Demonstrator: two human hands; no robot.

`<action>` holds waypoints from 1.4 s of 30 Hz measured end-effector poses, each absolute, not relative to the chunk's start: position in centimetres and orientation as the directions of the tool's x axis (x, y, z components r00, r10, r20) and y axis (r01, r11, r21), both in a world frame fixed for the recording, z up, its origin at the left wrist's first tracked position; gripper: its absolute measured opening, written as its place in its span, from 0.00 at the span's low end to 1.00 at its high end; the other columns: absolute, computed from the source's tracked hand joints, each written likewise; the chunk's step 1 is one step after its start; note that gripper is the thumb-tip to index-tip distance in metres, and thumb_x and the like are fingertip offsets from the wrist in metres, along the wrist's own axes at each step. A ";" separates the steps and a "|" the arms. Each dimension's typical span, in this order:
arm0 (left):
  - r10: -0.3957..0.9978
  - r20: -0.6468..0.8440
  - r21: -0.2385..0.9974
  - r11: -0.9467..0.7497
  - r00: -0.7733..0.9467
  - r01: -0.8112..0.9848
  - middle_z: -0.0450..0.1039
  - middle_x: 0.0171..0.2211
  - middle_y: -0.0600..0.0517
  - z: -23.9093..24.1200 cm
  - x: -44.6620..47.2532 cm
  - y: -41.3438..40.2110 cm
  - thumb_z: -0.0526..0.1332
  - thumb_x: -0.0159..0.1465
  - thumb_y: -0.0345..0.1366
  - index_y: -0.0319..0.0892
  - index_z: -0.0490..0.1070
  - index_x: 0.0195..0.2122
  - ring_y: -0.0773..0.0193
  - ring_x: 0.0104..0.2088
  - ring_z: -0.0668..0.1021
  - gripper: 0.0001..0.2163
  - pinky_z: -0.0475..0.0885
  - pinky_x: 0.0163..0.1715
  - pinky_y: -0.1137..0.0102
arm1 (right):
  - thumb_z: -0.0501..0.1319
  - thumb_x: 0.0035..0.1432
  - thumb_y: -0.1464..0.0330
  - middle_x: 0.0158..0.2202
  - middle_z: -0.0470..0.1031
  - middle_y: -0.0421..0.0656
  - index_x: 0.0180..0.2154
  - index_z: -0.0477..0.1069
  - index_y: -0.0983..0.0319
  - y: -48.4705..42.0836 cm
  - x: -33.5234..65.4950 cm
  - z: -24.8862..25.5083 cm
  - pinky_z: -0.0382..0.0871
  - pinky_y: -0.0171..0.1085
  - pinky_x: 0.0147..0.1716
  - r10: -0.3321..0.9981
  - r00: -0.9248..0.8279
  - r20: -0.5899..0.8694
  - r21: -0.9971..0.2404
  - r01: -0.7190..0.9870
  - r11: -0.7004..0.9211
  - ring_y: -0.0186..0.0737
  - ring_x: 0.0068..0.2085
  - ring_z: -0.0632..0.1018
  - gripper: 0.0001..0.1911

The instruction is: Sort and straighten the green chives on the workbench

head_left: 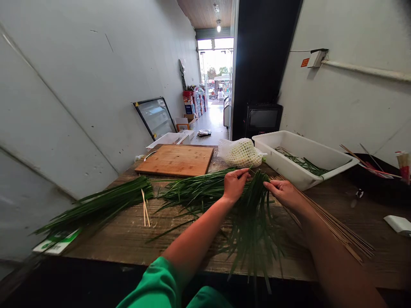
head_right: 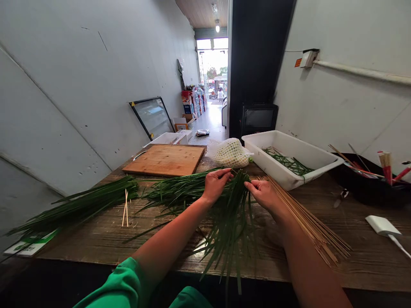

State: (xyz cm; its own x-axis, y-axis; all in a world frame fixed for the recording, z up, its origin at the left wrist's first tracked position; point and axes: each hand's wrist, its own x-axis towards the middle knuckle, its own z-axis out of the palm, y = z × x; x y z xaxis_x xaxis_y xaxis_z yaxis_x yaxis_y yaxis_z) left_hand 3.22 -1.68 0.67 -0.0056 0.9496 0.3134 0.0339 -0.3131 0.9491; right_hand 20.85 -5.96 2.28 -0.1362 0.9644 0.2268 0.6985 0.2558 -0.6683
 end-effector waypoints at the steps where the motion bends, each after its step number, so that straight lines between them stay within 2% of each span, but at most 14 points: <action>1: 0.948 0.319 0.947 -0.318 -0.007 0.046 0.79 0.29 0.48 0.6 3.2 -1.7 0.60 0.57 0.30 0.36 0.78 0.39 0.66 0.26 0.77 0.10 0.73 0.32 0.70 | 0.50 0.55 0.48 0.17 0.54 0.36 0.17 0.62 0.62 -6.0 20.8 2.3 0.50 0.33 0.22 0.964 -0.137 0.226 -0.668 0.698 0.256 0.32 0.22 0.59 0.27; 6: 0.919 0.393 0.908 -0.392 0.019 0.148 0.80 0.33 0.48 0.0 3.6 -2.1 0.60 0.57 0.29 0.39 0.78 0.39 0.64 0.33 0.80 0.10 0.74 0.39 0.69 | 0.51 0.55 0.48 0.17 0.53 0.36 0.16 0.61 0.62 -6.1 20.8 2.5 0.50 0.33 0.21 0.966 -0.130 0.223 -0.665 0.705 0.248 0.31 0.22 0.58 0.27; 11: 0.827 0.477 0.757 -0.559 0.298 0.339 0.78 0.42 0.50 0.5 3.0 -2.1 0.56 0.58 0.23 0.43 0.77 0.41 0.64 0.42 0.78 0.15 0.71 0.47 0.70 | 0.51 0.54 0.47 0.17 0.55 0.37 0.16 0.61 0.62 -5.9 20.9 2.3 0.51 0.33 0.22 0.964 -0.112 0.242 -0.667 0.703 0.249 0.32 0.23 0.60 0.28; 13: 0.822 0.459 0.712 -0.567 0.337 0.413 0.77 0.43 0.50 1.0 2.2 -1.7 0.53 0.56 0.20 0.42 0.77 0.41 0.65 0.44 0.77 0.18 0.69 0.49 0.71 | 0.50 0.54 0.46 0.18 0.55 0.37 0.17 0.61 0.62 -5.7 21.0 2.2 0.51 0.33 0.22 0.965 -0.097 0.244 -0.666 0.706 0.240 0.33 0.23 0.60 0.28; 15: 0.859 0.440 0.680 -0.509 0.263 0.527 0.77 0.43 0.50 1.5 1.3 -1.2 0.52 0.56 0.20 0.42 0.77 0.42 0.65 0.44 0.76 0.19 0.68 0.49 0.71 | 0.50 0.53 0.46 0.18 0.55 0.37 0.17 0.61 0.62 -5.6 21.2 2.2 0.52 0.33 0.22 0.967 -0.093 0.236 -0.662 0.713 0.230 0.33 0.23 0.59 0.28; 18: 0.902 0.382 0.571 -0.402 0.201 0.716 0.77 0.41 0.47 1.5 0.3 -0.8 0.54 0.59 0.26 0.43 0.78 0.40 0.59 0.43 0.76 0.15 0.66 0.48 0.64 | 0.50 0.53 0.45 0.18 0.53 0.37 0.16 0.59 0.61 -5.5 21.5 2.2 0.52 0.33 0.23 0.972 -0.092 0.218 -0.651 0.728 0.215 0.32 0.23 0.59 0.28; 21: 0.911 0.266 0.404 -0.403 0.316 0.821 0.76 0.37 0.45 1.0 0.3 -1.1 0.59 0.58 0.31 0.44 0.79 0.34 0.53 0.43 0.73 0.09 0.62 0.48 0.58 | 0.50 0.52 0.44 0.18 0.53 0.37 0.15 0.56 0.61 -5.4 21.7 2.2 0.52 0.34 0.22 0.970 -0.092 0.224 -0.635 0.742 0.217 0.33 0.23 0.59 0.29; 25: 0.922 0.165 0.308 -0.385 0.350 0.870 0.75 0.35 0.43 0.5 0.9 -1.5 0.62 0.55 0.31 0.42 0.79 0.29 0.49 0.45 0.71 0.05 0.59 0.47 0.56 | 0.50 0.53 0.44 0.16 0.54 0.37 0.16 0.58 0.61 -5.3 21.6 2.1 0.53 0.33 0.22 0.966 -0.102 0.240 -0.634 0.736 0.235 0.33 0.23 0.60 0.29; 32: 0.887 0.136 0.247 -0.462 0.441 0.852 0.75 0.36 0.43 0.3 1.2 -1.6 0.59 0.57 0.33 0.43 0.79 0.33 0.49 0.45 0.71 0.09 0.59 0.45 0.58 | 0.50 0.52 0.45 0.17 0.55 0.38 0.16 0.59 0.61 -5.4 21.4 2.2 0.53 0.33 0.23 0.968 -0.091 0.232 -0.625 0.749 0.220 0.34 0.23 0.61 0.29; 34: 0.882 0.164 0.256 -0.471 0.442 0.844 0.75 0.36 0.44 0.2 1.2 -1.5 0.58 0.58 0.33 0.43 0.79 0.33 0.51 0.44 0.72 0.09 0.60 0.45 0.59 | 0.50 0.53 0.45 0.17 0.55 0.37 0.16 0.59 0.61 -5.5 21.4 2.3 0.53 0.33 0.23 0.970 -0.087 0.227 -0.626 0.750 0.213 0.33 0.23 0.61 0.29; 37: 0.891 0.222 0.336 -0.451 0.395 0.827 0.76 0.37 0.45 0.1 1.3 -1.3 0.58 0.59 0.33 0.43 0.78 0.34 0.53 0.43 0.74 0.08 0.61 0.45 0.60 | 0.50 0.52 0.44 0.17 0.54 0.37 0.16 0.59 0.61 -5.5 21.4 2.2 0.53 0.33 0.22 0.968 -0.087 0.236 -0.627 0.747 0.220 0.33 0.23 0.61 0.29; 40: 0.908 0.267 0.475 -0.416 0.324 0.775 0.77 0.36 0.45 0.0 1.4 -0.9 0.57 0.60 0.32 0.41 0.77 0.34 0.56 0.40 0.75 0.08 0.65 0.43 0.63 | 0.50 0.52 0.44 0.17 0.54 0.37 0.16 0.59 0.61 -5.5 21.4 2.2 0.52 0.33 0.22 0.966 -0.096 0.242 -0.627 0.744 0.231 0.34 0.23 0.61 0.29; 42: 0.916 0.303 0.609 -0.397 0.262 0.687 0.77 0.34 0.45 -0.1 1.5 -0.7 0.56 0.60 0.30 0.38 0.75 0.34 0.59 0.36 0.76 0.08 0.67 0.39 0.66 | 0.50 0.52 0.44 0.17 0.54 0.37 0.15 0.58 0.61 -5.5 21.4 2.3 0.52 0.33 0.22 0.966 -0.105 0.235 -0.631 0.740 0.233 0.33 0.23 0.61 0.29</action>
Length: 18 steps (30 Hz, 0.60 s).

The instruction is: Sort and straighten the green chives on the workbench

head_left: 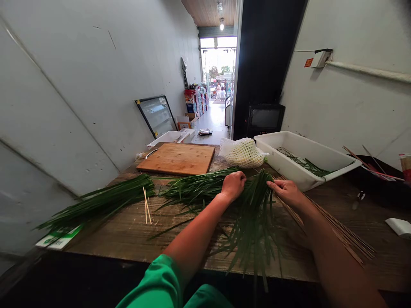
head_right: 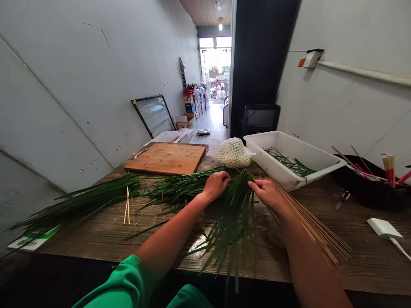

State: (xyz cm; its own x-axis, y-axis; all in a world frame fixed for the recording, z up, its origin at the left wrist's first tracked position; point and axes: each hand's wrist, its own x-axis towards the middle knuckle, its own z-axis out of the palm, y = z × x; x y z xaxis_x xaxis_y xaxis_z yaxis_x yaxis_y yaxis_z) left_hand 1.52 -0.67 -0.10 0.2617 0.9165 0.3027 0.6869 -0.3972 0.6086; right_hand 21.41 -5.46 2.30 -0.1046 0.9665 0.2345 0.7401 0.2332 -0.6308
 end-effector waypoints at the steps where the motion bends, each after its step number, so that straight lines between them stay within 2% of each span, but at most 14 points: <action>1: 0.923 0.309 0.687 -0.383 0.229 0.617 0.77 0.32 0.46 -0.2 1.6 -0.5 0.56 0.59 0.29 0.37 0.74 0.34 0.61 0.34 0.76 0.07 0.68 0.38 0.67 | 0.50 0.52 0.43 0.17 0.53 0.37 0.15 0.57 0.61 -5.5 21.4 2.4 0.52 0.33 0.22 0.967 -0.106 0.232 -0.633 0.738 0.233 0.33 0.23 0.60 0.30; 5: 0.959 0.222 0.947 -0.255 0.175 0.197 0.75 0.23 0.51 -0.3 2.1 -0.2 0.57 0.58 0.27 0.36 0.73 0.36 0.68 0.26 0.75 0.07 0.69 0.30 0.74 | 0.49 0.50 0.41 0.17 0.50 0.36 0.14 0.52 0.60 -5.6 21.1 2.7 0.49 0.33 0.21 0.971 -0.097 0.220 -0.647 0.730 0.220 0.32 0.21 0.56 0.31; 7: 0.969 0.166 0.985 -0.171 0.182 0.008 0.75 0.22 0.52 -0.2 2.4 -0.3 0.58 0.58 0.27 0.35 0.73 0.38 0.71 0.23 0.73 0.08 0.68 0.27 0.76 | 0.48 0.50 0.40 0.17 0.50 0.36 0.15 0.54 0.60 -5.7 21.0 2.7 0.49 0.33 0.21 0.973 -0.100 0.207 -0.661 0.719 0.215 0.32 0.21 0.56 0.31; 9: 0.978 0.116 0.990 -0.099 0.175 -0.104 0.76 0.23 0.51 0.0 2.5 -0.4 0.58 0.57 0.27 0.35 0.74 0.36 0.73 0.22 0.72 0.08 0.67 0.25 0.77 | 0.48 0.50 0.41 0.17 0.51 0.37 0.16 0.57 0.60 -5.7 21.0 2.7 0.50 0.33 0.21 0.975 -0.106 0.196 -0.670 0.711 0.212 0.32 0.22 0.57 0.31; 13: 0.988 0.047 0.988 -0.024 0.145 -0.156 0.76 0.25 0.51 0.4 2.6 -0.8 0.60 0.55 0.29 0.35 0.75 0.34 0.74 0.20 0.70 0.07 0.63 0.21 0.78 | 0.49 0.51 0.44 0.18 0.53 0.37 0.16 0.58 0.61 -5.6 21.0 2.5 0.51 0.33 0.22 0.974 -0.112 0.198 -0.664 0.715 0.217 0.33 0.23 0.58 0.28; 18: 0.978 0.174 0.978 -0.158 0.119 -0.134 0.73 0.21 0.53 0.7 2.4 -0.9 0.63 0.54 0.37 0.35 0.77 0.31 0.73 0.22 0.69 0.09 0.62 0.23 0.77 | 0.50 0.53 0.47 0.18 0.55 0.37 0.16 0.55 0.60 -5.7 21.0 2.5 0.52 0.33 0.23 0.972 -0.110 0.206 -0.659 0.719 0.221 0.33 0.24 0.59 0.26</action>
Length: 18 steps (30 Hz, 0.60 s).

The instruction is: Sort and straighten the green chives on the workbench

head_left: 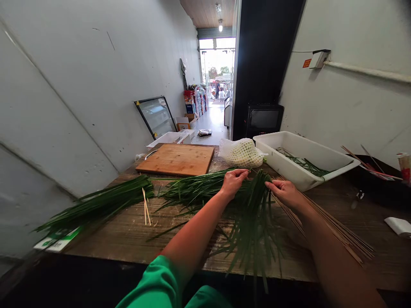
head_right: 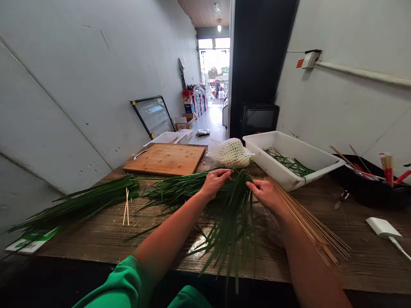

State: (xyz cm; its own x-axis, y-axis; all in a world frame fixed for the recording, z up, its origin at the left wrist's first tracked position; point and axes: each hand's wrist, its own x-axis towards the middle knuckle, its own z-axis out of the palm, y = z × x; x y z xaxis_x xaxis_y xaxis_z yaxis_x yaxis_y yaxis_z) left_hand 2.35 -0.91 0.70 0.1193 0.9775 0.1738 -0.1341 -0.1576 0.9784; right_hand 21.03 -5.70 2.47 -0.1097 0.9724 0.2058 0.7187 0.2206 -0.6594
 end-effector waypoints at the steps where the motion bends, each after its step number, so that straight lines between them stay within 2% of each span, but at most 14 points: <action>1: 0.977 0.174 0.979 -0.158 0.126 -0.128 0.72 0.20 0.54 0.7 2.3 -0.9 0.63 0.53 0.38 0.35 0.77 0.31 0.73 0.21 0.68 0.10 0.62 0.22 0.76 | 0.50 0.53 0.48 0.18 0.55 0.37 0.16 0.56 0.61 -5.7 21.0 2.5 0.52 0.33 0.23 0.973 -0.107 0.204 -0.659 0.720 0.218 0.33 0.24 0.60 0.26; 6: 0.985 0.143 0.980 -0.126 0.101 -0.150 0.73 0.21 0.53 0.7 2.6 -1.0 0.63 0.53 0.38 0.35 0.76 0.30 0.74 0.19 0.67 0.10 0.60 0.19 0.77 | 0.51 0.53 0.47 0.17 0.57 0.38 0.16 0.60 0.61 -5.8 21.0 2.4 0.53 0.33 0.23 0.970 -0.119 0.213 -0.659 0.715 0.232 0.34 0.24 0.63 0.27; 10: 0.981 0.183 0.972 -0.171 0.069 -0.160 0.73 0.21 0.53 0.6 2.8 -0.9 0.62 0.54 0.37 0.35 0.77 0.33 0.74 0.18 0.66 0.11 0.61 0.20 0.76 | 0.51 0.54 0.47 0.16 0.57 0.37 0.16 0.61 0.61 -5.8 20.9 2.3 0.53 0.33 0.23 0.967 -0.114 0.227 -0.660 0.712 0.239 0.34 0.23 0.62 0.27; 18: 0.963 0.265 0.948 -0.250 0.054 -0.196 0.75 0.22 0.53 0.2 2.8 -0.6 0.65 0.52 0.39 0.36 0.78 0.34 0.69 0.25 0.73 0.12 0.68 0.33 0.72 | 0.51 0.54 0.47 0.17 0.55 0.37 0.17 0.62 0.61 -5.8 20.9 2.3 0.52 0.33 0.22 0.970 -0.117 0.214 -0.653 0.721 0.231 0.32 0.22 0.59 0.27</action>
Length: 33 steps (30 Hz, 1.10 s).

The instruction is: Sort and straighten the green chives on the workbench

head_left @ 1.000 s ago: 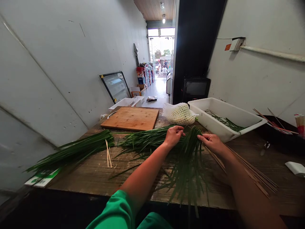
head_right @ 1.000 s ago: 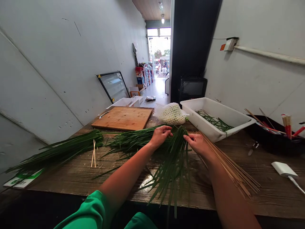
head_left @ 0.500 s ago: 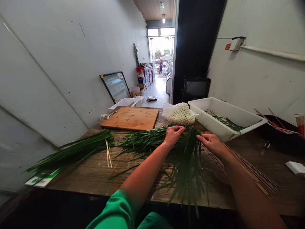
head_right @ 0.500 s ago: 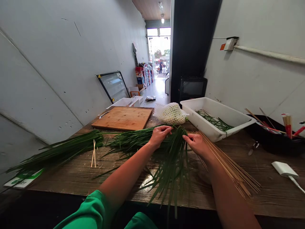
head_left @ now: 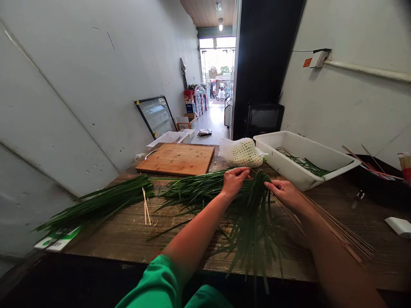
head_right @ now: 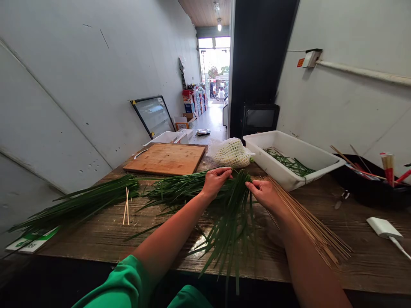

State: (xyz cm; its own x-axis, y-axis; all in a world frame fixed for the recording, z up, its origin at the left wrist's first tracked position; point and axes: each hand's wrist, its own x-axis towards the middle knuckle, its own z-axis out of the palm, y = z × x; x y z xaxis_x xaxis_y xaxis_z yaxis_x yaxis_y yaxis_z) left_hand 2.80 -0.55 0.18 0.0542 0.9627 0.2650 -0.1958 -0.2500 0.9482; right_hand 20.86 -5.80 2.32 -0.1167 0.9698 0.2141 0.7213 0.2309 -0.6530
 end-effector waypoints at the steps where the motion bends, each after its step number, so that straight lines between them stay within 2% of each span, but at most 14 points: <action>1: 0.961 0.271 0.946 -0.257 0.049 -0.196 0.75 0.22 0.53 0.2 2.8 -0.5 0.65 0.52 0.39 0.36 0.78 0.33 0.69 0.25 0.74 0.12 0.69 0.34 0.72 | 0.51 0.54 0.47 0.17 0.54 0.36 0.17 0.62 0.61 -5.8 20.9 2.3 0.51 0.33 0.21 0.970 -0.117 0.212 -0.653 0.722 0.230 0.32 0.22 0.59 0.27; 5: 0.959 0.282 0.946 -0.272 0.031 -0.177 0.75 0.22 0.52 0.2 2.8 -0.6 0.65 0.53 0.39 0.36 0.78 0.33 0.68 0.26 0.75 0.11 0.69 0.34 0.71 | 0.50 0.54 0.47 0.17 0.54 0.37 0.17 0.62 0.61 -5.8 20.9 2.3 0.51 0.33 0.21 0.969 -0.129 0.211 -0.653 0.719 0.237 0.32 0.22 0.59 0.27; 12: 0.955 0.298 0.949 -0.296 0.001 -0.110 0.78 0.26 0.50 0.0 2.7 -0.5 0.64 0.53 0.37 0.37 0.78 0.33 0.66 0.28 0.78 0.10 0.71 0.34 0.71 | 0.50 0.53 0.48 0.18 0.50 0.36 0.16 0.56 0.60 -6.0 20.6 2.6 0.50 0.33 0.22 0.975 -0.103 0.198 -0.656 0.724 0.210 0.32 0.22 0.57 0.26; 19: 0.932 0.362 0.931 -0.362 0.001 0.051 0.80 0.31 0.50 0.0 2.7 -0.9 0.64 0.55 0.35 0.40 0.79 0.33 0.64 0.32 0.79 0.07 0.73 0.37 0.70 | 0.50 0.53 0.48 0.18 0.50 0.37 0.17 0.59 0.61 -6.1 20.5 2.7 0.50 0.33 0.21 0.976 -0.113 0.184 -0.652 0.730 0.207 0.32 0.22 0.57 0.26; 23: 0.905 0.417 0.893 -0.426 0.089 0.146 0.80 0.34 0.50 0.0 3.4 -1.8 0.62 0.57 0.32 0.41 0.79 0.34 0.64 0.34 0.80 0.07 0.73 0.39 0.71 | 0.50 0.53 0.48 0.18 0.52 0.37 0.18 0.61 0.62 -5.8 20.7 2.4 0.50 0.33 0.21 0.974 -0.129 0.188 -0.656 0.721 0.222 0.32 0.22 0.58 0.26; 27: 0.854 0.456 0.801 -0.516 0.250 0.302 0.79 0.39 0.50 0.8 2.8 -1.9 0.58 0.60 0.29 0.41 0.78 0.38 0.65 0.40 0.79 0.10 0.70 0.45 0.72 | 0.50 0.52 0.45 0.17 0.53 0.37 0.16 0.59 0.61 -5.5 21.1 2.1 0.51 0.33 0.21 0.966 -0.112 0.232 -0.657 0.714 0.241 0.33 0.23 0.59 0.28; 30: 0.892 0.405 0.715 -0.446 0.201 0.538 0.78 0.40 0.50 1.3 1.2 -1.1 0.56 0.61 0.30 0.42 0.77 0.40 0.63 0.42 0.77 0.11 0.68 0.47 0.69 | 0.50 0.51 0.43 0.18 0.50 0.37 0.16 0.54 0.60 -5.4 21.4 2.1 0.50 0.33 0.21 0.969 -0.090 0.229 -0.658 0.719 0.222 0.32 0.23 0.57 0.29; 33: 0.920 0.298 0.503 -0.378 0.254 0.778 0.78 0.39 0.48 1.1 0.0 -0.5 0.58 0.59 0.32 0.44 0.78 0.37 0.56 0.44 0.76 0.09 0.65 0.48 0.60 | 0.49 0.50 0.41 0.18 0.48 0.36 0.15 0.50 0.60 -5.4 21.5 2.2 0.49 0.33 0.21 0.972 -0.084 0.220 -0.654 0.726 0.211 0.32 0.22 0.55 0.30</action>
State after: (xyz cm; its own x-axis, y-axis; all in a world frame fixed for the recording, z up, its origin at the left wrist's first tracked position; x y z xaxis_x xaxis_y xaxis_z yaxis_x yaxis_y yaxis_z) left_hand -0.04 -0.50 1.11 0.2538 0.9201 0.2983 0.7775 -0.3776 0.5029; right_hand 21.52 -5.42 2.16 -0.0835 0.9719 0.2201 0.7263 0.2106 -0.6543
